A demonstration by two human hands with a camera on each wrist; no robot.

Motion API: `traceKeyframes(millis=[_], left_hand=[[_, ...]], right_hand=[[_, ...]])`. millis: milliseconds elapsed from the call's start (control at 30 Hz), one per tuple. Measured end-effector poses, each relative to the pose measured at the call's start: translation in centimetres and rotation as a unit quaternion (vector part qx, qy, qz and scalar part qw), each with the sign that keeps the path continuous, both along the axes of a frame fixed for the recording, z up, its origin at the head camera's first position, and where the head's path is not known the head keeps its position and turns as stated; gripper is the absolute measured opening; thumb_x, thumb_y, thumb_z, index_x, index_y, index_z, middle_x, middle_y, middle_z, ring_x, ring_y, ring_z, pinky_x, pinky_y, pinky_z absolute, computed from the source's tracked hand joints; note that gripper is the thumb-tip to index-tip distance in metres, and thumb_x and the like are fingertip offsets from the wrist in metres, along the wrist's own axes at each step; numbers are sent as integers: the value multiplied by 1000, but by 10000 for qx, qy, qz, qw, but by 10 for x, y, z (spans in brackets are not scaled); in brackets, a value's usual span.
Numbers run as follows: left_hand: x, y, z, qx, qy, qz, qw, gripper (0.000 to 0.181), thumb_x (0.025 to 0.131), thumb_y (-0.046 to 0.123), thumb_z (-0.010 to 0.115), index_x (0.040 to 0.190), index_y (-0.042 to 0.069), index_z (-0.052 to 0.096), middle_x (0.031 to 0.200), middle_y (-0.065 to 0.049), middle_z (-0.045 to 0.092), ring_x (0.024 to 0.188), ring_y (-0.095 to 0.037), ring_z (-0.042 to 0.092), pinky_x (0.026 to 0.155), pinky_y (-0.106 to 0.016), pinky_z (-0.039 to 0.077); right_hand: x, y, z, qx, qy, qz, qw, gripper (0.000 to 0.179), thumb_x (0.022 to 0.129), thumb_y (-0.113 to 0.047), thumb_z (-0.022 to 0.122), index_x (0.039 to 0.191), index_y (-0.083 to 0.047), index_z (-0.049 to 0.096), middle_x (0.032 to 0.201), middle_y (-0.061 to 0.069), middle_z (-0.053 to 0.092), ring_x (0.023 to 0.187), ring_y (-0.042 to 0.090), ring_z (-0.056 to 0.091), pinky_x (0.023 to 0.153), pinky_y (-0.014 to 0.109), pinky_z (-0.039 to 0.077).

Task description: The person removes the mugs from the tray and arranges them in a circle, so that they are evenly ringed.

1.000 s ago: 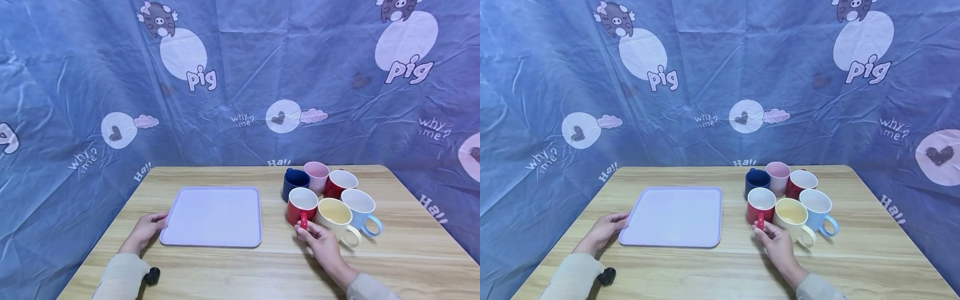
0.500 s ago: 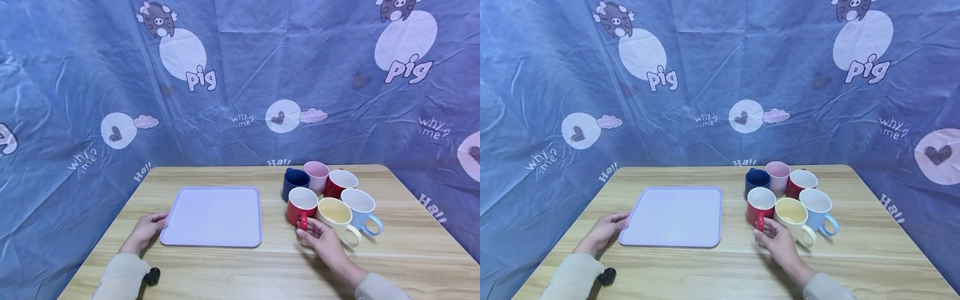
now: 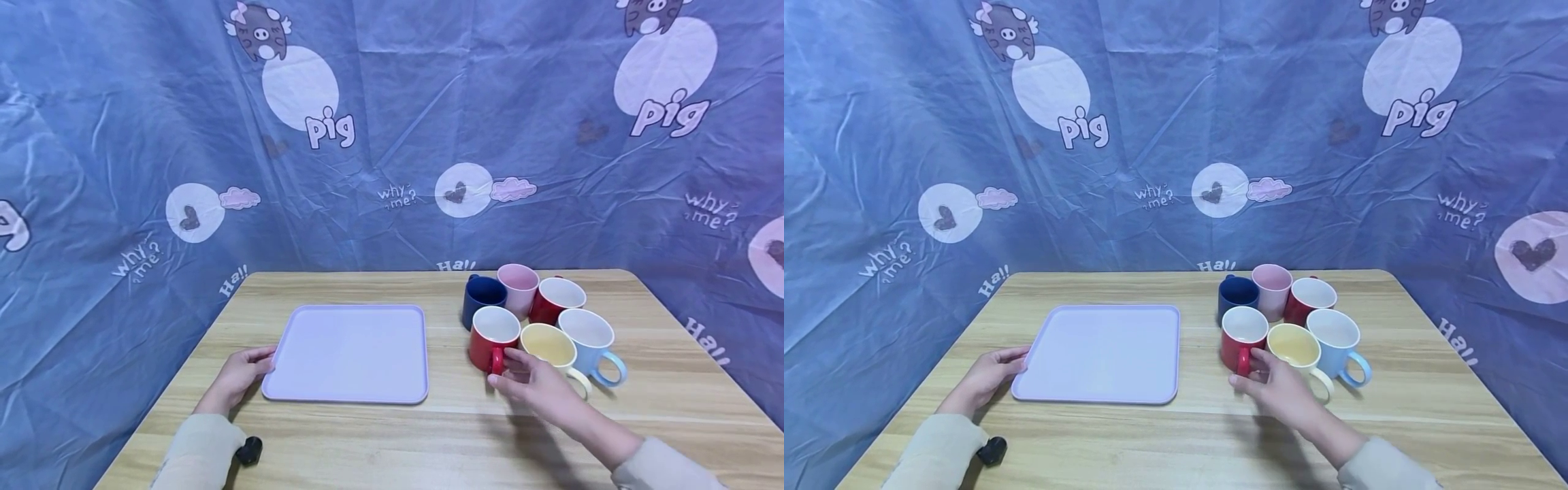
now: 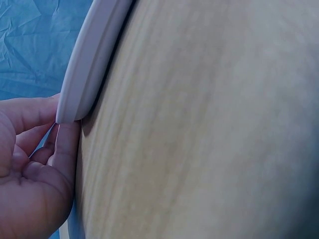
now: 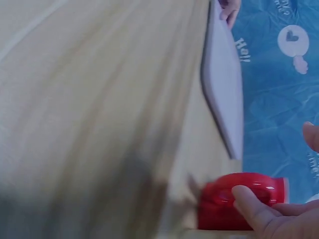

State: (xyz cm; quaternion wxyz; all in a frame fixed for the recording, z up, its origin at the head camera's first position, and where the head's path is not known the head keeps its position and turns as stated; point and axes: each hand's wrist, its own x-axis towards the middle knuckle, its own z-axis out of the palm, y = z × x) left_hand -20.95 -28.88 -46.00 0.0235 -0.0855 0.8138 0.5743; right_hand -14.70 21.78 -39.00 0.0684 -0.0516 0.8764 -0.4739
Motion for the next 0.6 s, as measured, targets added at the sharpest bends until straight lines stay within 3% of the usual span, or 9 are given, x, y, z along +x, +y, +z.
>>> traceKeyframes(millis=[233, 467, 600], left_hand=[[0, 1, 0, -1, 16, -42, 10000, 42, 91, -2, 57, 129, -16, 47, 125, -29, 55, 101, -16, 58, 81, -21, 52], [-2, -1, 1, 41, 4, -165, 9999, 42, 90, -4, 58, 129, -17, 47, 123, -29, 56, 102, -17, 59, 82, -23, 52], [-3, -4, 6, -60, -92, -243, 9996, 43, 88, -5, 60, 127, -17, 48, 121, -28, 58, 99, -16, 60, 82, -25, 53]], right_hand=[[-4, 8, 30, 197, 210, 317, 9991, 80, 85, -33, 71, 138, 14, 35, 130, 30, 50, 112, 42, 54, 82, 40, 55], [-13, 12, 50, -129, 280, 521, 9982, 80, 87, -28, 70, 141, 14, 29, 131, 32, 47, 112, 44, 53, 78, 41, 56], [-18, 14, 61, 118, 537, 604, 9967, 79, 87, -30, 70, 141, 12, 31, 134, 31, 46, 113, 43, 54, 80, 41, 56]])
